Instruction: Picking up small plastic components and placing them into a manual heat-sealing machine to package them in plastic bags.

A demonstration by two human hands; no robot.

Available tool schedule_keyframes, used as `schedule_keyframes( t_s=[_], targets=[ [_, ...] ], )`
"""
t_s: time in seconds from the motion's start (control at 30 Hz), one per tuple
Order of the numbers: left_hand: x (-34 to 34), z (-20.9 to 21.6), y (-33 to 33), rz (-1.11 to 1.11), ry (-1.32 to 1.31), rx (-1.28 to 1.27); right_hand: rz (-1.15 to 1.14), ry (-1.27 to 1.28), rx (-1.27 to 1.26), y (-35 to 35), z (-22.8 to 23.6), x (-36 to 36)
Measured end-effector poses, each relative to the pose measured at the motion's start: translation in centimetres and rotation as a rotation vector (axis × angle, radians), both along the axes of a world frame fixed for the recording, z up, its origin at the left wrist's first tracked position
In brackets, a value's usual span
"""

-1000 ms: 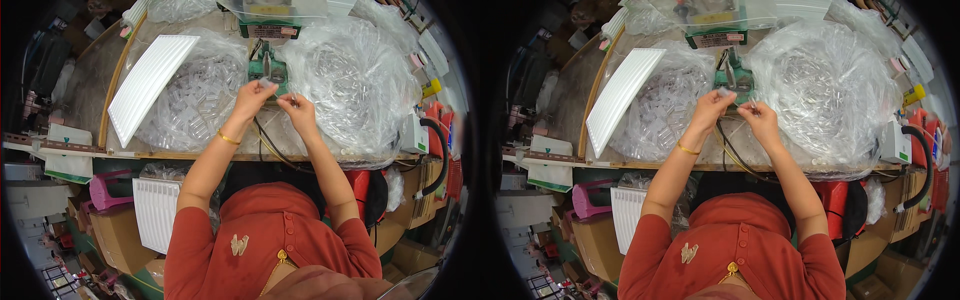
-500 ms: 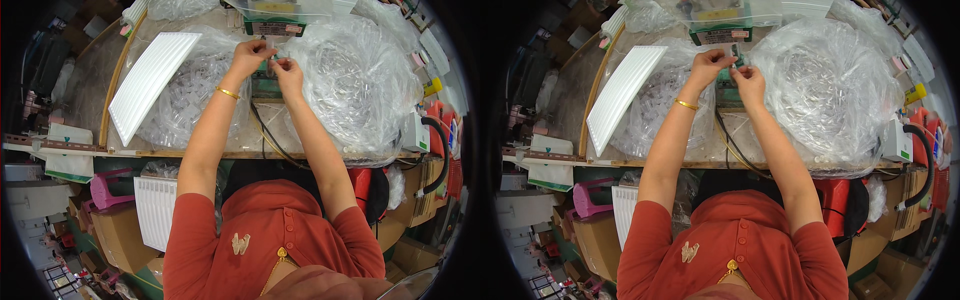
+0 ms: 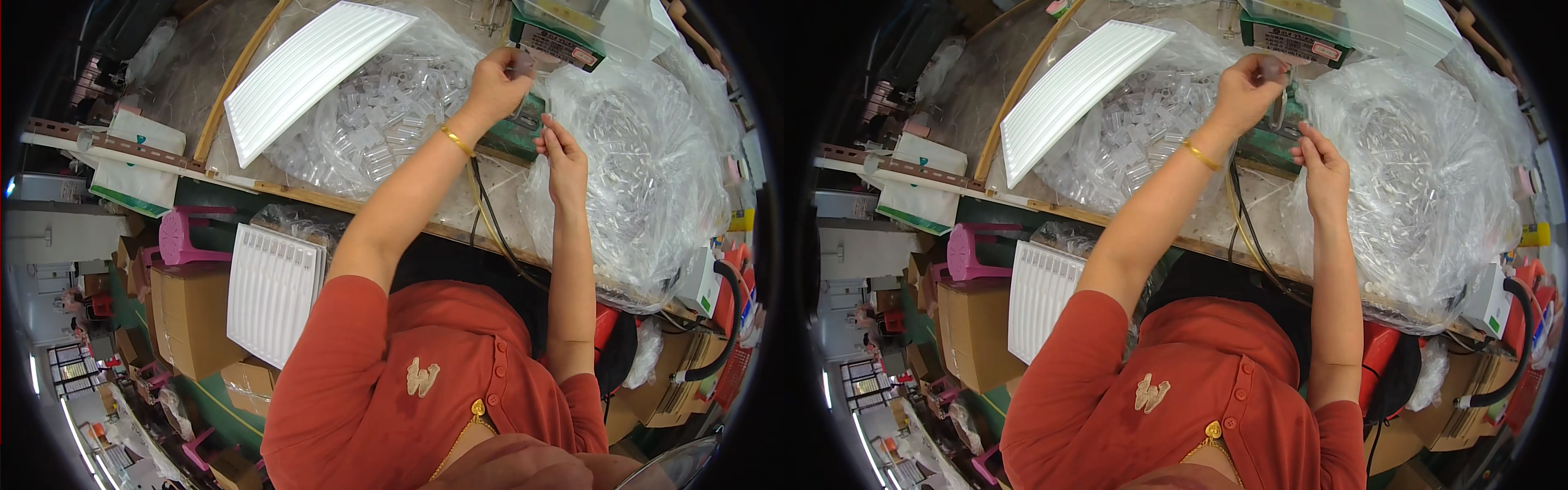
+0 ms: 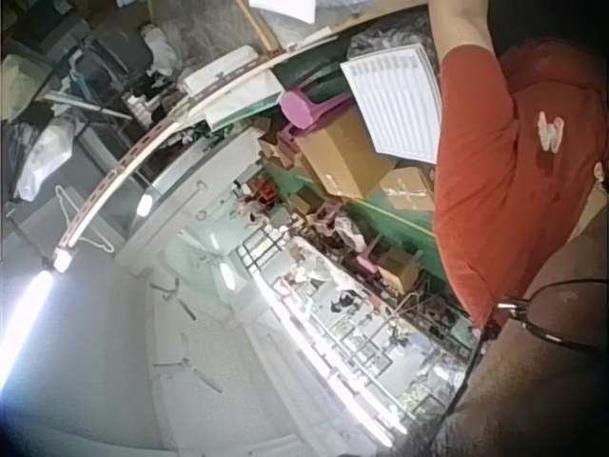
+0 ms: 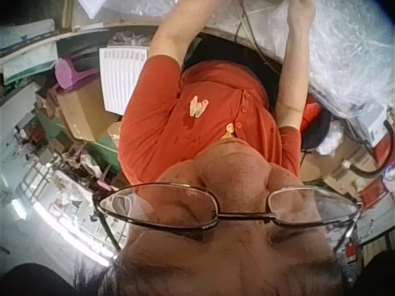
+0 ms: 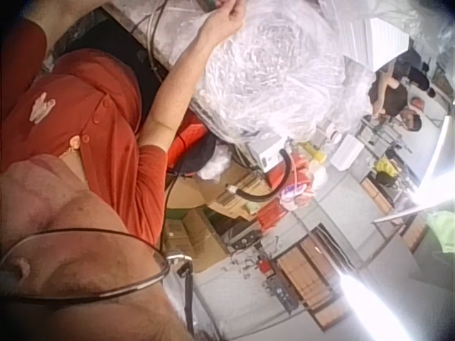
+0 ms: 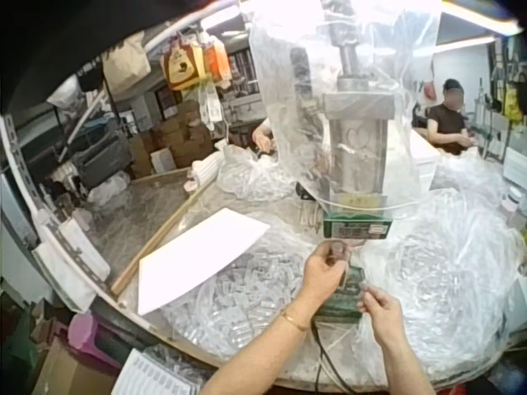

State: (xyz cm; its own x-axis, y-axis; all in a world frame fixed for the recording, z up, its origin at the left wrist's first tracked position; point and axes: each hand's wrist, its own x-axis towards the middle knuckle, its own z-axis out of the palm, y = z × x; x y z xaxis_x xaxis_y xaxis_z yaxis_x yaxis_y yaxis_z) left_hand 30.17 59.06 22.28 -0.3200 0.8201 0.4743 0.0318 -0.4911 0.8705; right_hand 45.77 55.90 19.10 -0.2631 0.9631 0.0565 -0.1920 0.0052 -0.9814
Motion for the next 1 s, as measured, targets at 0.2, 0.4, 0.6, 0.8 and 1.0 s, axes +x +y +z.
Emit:
schedule_keyframes(
  t_s=[0.2,0.4,0.6,0.8,1.0],
  targets=[
    [-11.7,-1.0,-6.0,0.071,0.787,-0.564,-0.031,-0.263,-0.013,-1.0,-0.2,4.4],
    [-14.5,-5.4,-7.5,0.084,1.400,-0.742,0.043,-0.346,0.164,-1.9,-0.9,1.7],
    [-9.9,-1.9,-7.5,-0.161,0.980,-0.429,0.026,-0.360,0.176,-2.8,-1.2,-1.5],
    [-7.1,0.4,-7.6,-0.358,0.469,-0.581,-0.004,-0.482,0.333,-1.8,-0.4,0.2],
    [-5.6,-0.4,-6.3,-0.443,0.325,-0.641,-0.033,-0.653,0.580,-1.3,1.4,0.9]
  ],
)
